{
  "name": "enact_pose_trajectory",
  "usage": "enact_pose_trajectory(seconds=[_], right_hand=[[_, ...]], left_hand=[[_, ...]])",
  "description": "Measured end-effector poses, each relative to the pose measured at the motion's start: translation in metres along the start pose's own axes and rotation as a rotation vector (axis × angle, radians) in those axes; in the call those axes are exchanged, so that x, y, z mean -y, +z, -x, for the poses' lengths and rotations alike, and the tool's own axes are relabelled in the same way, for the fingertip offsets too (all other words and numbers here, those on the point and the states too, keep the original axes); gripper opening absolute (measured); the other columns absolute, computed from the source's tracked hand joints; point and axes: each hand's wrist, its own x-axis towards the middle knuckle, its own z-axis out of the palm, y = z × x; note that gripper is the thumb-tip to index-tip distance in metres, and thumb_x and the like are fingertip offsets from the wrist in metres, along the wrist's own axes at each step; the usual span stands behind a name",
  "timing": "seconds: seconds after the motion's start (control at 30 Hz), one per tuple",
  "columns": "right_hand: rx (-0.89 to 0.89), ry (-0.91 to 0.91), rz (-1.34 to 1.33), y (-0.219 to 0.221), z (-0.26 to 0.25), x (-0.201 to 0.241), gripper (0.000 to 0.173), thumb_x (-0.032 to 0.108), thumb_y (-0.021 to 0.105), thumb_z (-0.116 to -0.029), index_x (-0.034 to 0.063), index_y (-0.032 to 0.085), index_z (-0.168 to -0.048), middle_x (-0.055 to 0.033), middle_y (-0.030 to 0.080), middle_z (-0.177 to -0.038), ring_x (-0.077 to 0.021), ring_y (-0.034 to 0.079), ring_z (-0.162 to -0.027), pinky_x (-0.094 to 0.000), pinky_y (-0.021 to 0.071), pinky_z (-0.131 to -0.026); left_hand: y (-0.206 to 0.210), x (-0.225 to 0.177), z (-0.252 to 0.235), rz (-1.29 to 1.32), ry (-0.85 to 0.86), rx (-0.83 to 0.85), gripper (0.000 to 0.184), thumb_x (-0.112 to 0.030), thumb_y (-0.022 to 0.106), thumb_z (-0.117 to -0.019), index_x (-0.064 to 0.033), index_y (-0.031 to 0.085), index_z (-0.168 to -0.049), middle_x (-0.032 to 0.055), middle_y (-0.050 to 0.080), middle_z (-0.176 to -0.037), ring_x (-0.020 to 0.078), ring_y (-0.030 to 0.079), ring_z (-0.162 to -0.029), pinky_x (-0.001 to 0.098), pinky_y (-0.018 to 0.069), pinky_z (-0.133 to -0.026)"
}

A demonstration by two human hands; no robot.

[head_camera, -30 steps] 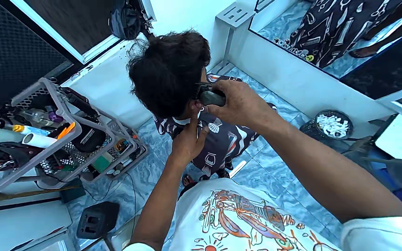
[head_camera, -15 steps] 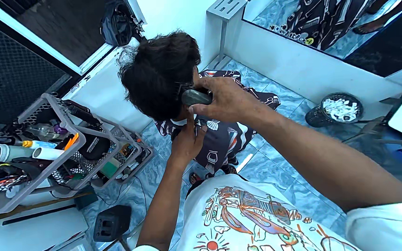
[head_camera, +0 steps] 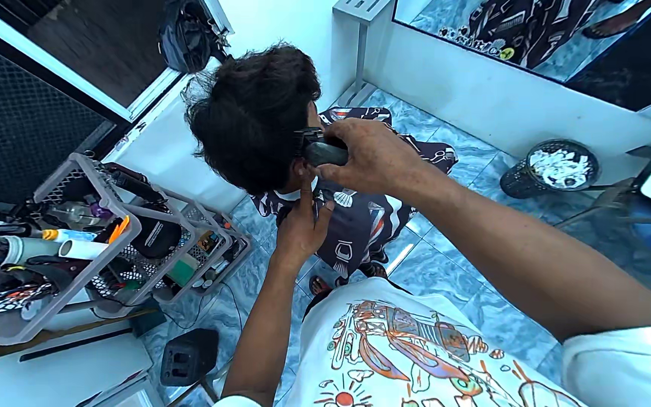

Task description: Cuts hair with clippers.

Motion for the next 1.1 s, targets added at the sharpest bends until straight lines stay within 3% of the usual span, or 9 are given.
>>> enact_pose_trajectory(seconds=[0.1,0.23,0.4,0.47,0.63,0.8,0.93,1.1], right_hand=[[0.007,-0.058,-0.092,0.001,-0.006,-0.003,0.053,0.044,0.076,-0.0873,0.0089,0.065,-0.125,-0.0075,0.069,-0.108,-0.0204,0.068,-0.096,-0.0457,0.058,-0.085],[0.045,0.044,-0.015,0.002,-0.013,-0.038,0.041,0.041,0.074,-0.0869,0.0105,0.068,-0.112,-0.0081,0.069,-0.099,-0.0248,0.068,-0.092,-0.052,0.0562,-0.08],[0.061,-0.035,-0.098,-0.004,-0.019,-0.034,0.046,0.044,0.077,-0.085,0.0122,0.07,-0.117,-0.0051,0.071,-0.101,-0.0195,0.069,-0.093,-0.0466,0.057,-0.083],[0.062,-0.083,-0.155,-0.005,-0.019,-0.03,0.046,0.044,0.077,-0.0845,0.0122,0.07,-0.117,-0.0038,0.071,-0.099,-0.0168,0.068,-0.091,-0.0431,0.0572,-0.083],[0.06,0.024,-0.004,0.0,-0.017,-0.041,0.042,0.042,0.074,-0.0849,0.0103,0.068,-0.111,-0.0084,0.069,-0.098,-0.0256,0.068,-0.092,-0.0521,0.0556,-0.08],[0.037,-0.077,-0.298,-0.004,-0.017,-0.027,0.043,0.044,0.08,-0.0832,0.0133,0.071,-0.112,-0.0005,0.071,-0.096,-0.0114,0.068,-0.086,-0.0379,0.0578,-0.079],[0.079,0.085,-0.123,-0.003,-0.013,-0.029,0.04,0.042,0.077,-0.0849,0.0126,0.069,-0.11,-0.005,0.07,-0.094,-0.0213,0.068,-0.086,-0.0497,0.0564,-0.076],[0.066,-0.057,-0.37,-0.009,-0.017,-0.018,0.039,0.043,0.079,-0.0861,0.0119,0.071,-0.108,-0.001,0.07,-0.095,-0.011,0.068,-0.083,-0.0362,0.0593,-0.076]], left_hand=[[0.001,0.001,0.001,0.019,-0.007,0.007,0.079,-0.055,0.045,-0.1057,-0.0268,0.004,-0.167,0.0125,0.07,-0.122,0.0261,0.072,-0.082,0.0536,0.0606,-0.074],[0.0,0.001,-0.001,0.029,0.019,0.003,0.086,-0.055,0.046,-0.1057,-0.036,-0.013,-0.165,0.0128,0.07,-0.117,0.0246,0.072,-0.081,0.0515,0.0614,-0.073],[0.002,0.0,-0.001,0.044,-0.001,0.0,0.087,-0.055,0.048,-0.1052,-0.0343,-0.012,-0.165,0.013,0.07,-0.119,0.0254,0.073,-0.089,0.0521,0.0615,-0.078],[0.002,0.0,-0.001,0.05,-0.013,0.001,0.086,-0.055,0.049,-0.1049,-0.0333,-0.008,-0.166,0.0121,0.07,-0.119,0.025,0.072,-0.082,0.0504,0.0614,-0.073],[0.001,0.0,-0.001,0.051,-0.015,0.014,0.087,-0.055,0.048,-0.1053,-0.0381,-0.014,-0.164,0.0112,0.069,-0.121,0.0233,0.07,-0.075,0.0488,0.0615,-0.069],[0.001,0.001,-0.001,0.054,-0.028,0.021,0.083,-0.054,0.048,-0.1052,-0.0311,-0.003,-0.167,0.0106,0.071,-0.119,0.0246,0.073,-0.086,0.052,0.0619,-0.075],[0.001,0.001,-0.002,0.047,-0.013,0.014,0.086,-0.053,0.048,-0.1057,-0.0387,-0.014,-0.164,0.0113,0.071,-0.114,0.0228,0.071,-0.072,0.049,0.0618,-0.067],[0.002,-0.001,-0.002,0.054,-0.03,0.017,0.086,-0.056,0.048,-0.1051,-0.0317,-0.008,-0.167,0.012,0.071,-0.117,0.0244,0.073,-0.082,0.0508,0.0618,-0.073]])
